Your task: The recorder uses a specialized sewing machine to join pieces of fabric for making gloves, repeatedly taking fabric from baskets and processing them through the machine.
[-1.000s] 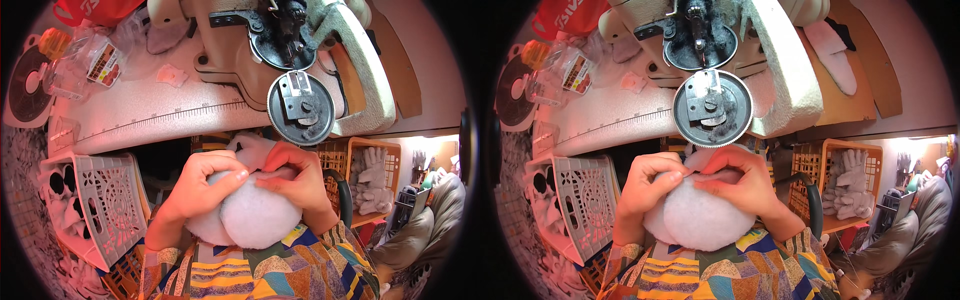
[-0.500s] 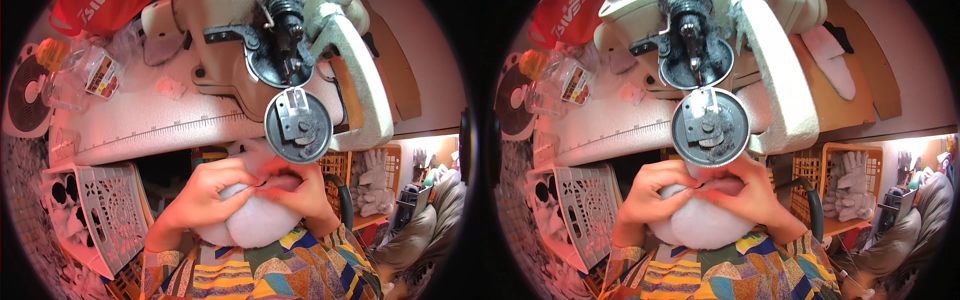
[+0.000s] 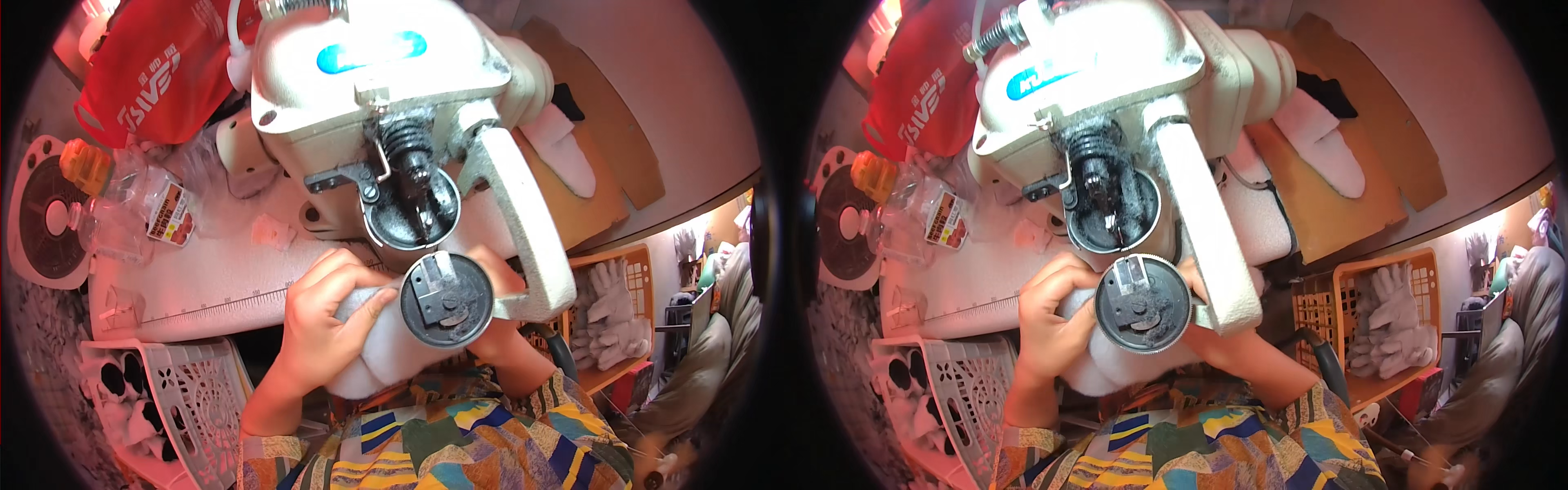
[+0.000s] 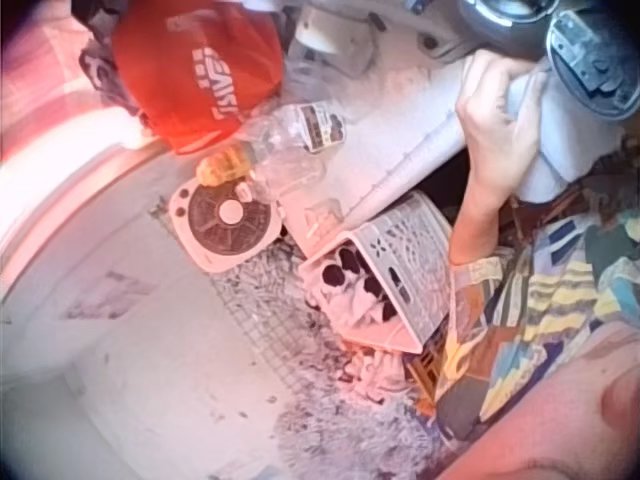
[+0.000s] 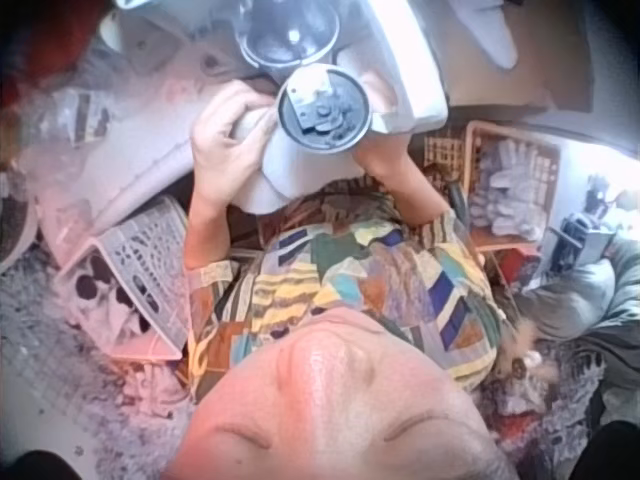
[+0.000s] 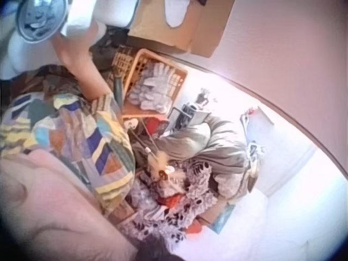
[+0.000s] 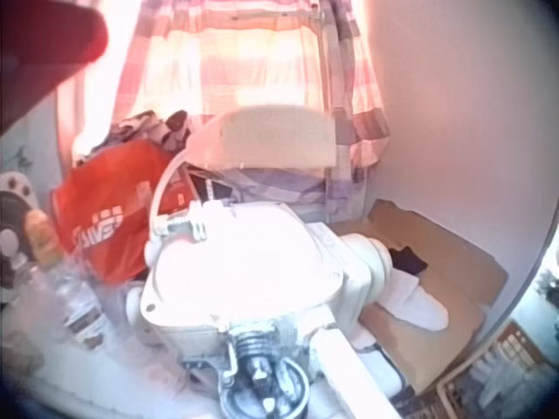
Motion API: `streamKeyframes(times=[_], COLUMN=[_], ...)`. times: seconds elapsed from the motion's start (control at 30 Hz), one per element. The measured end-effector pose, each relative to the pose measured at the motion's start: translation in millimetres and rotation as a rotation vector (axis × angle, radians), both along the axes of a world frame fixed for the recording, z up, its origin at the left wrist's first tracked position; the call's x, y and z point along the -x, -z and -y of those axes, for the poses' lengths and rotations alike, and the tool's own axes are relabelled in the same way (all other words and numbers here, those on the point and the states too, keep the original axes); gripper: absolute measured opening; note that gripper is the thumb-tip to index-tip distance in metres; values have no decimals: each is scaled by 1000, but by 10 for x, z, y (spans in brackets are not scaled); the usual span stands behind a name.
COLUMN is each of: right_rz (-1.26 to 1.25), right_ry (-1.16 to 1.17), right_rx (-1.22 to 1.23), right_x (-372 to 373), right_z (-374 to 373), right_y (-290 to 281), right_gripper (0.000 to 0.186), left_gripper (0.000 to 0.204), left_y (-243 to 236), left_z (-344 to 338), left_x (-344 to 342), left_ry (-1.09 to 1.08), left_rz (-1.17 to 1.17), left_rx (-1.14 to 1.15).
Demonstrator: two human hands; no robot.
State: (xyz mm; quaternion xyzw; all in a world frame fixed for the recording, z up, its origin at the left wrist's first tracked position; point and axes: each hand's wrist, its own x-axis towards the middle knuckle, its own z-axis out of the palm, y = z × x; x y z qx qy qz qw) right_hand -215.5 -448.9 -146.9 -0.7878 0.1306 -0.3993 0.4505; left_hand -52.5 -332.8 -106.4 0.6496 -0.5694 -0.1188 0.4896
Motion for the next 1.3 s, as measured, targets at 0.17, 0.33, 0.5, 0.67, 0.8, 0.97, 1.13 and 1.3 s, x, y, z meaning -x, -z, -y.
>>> streamKeyframes(times=[0.17,0.33,0.5,0.67,0.8,0.97,1.13,1.3], right_rz=[-68,22,-215,-157,-179,-154,-160,66], right_ry=[19,-514,-81,-119,-134,-127,16,1], right_rx=[-606,-552,-565,-579,-560,-629,-150,235], right_x=[287,458,261,259,245,212,122,-266], right_z=[-320,-191,-339,-334,-331,-313,-96,325], right_y=[-16,-85,-45,-56,-62,-64,117,-30], right_gripper=[15,17,26,28,30,31,38,19], left_gripper=[9,10,9,9,8,14,26,29], left_y=[139,248,142,139,73,157,-7,-82], left_z=[-153,-216,-285,-352,-344,-273,-42,140], left_x=[9,96,208,224,219,134,31,-18], left_ry=[73,94,164,187,241,264,226,-85], left_rz=[-295,-508,-724,-934,-793,-522,246,674], left_rx=[-218,-266,-294,-284,-251,-200,43,366])
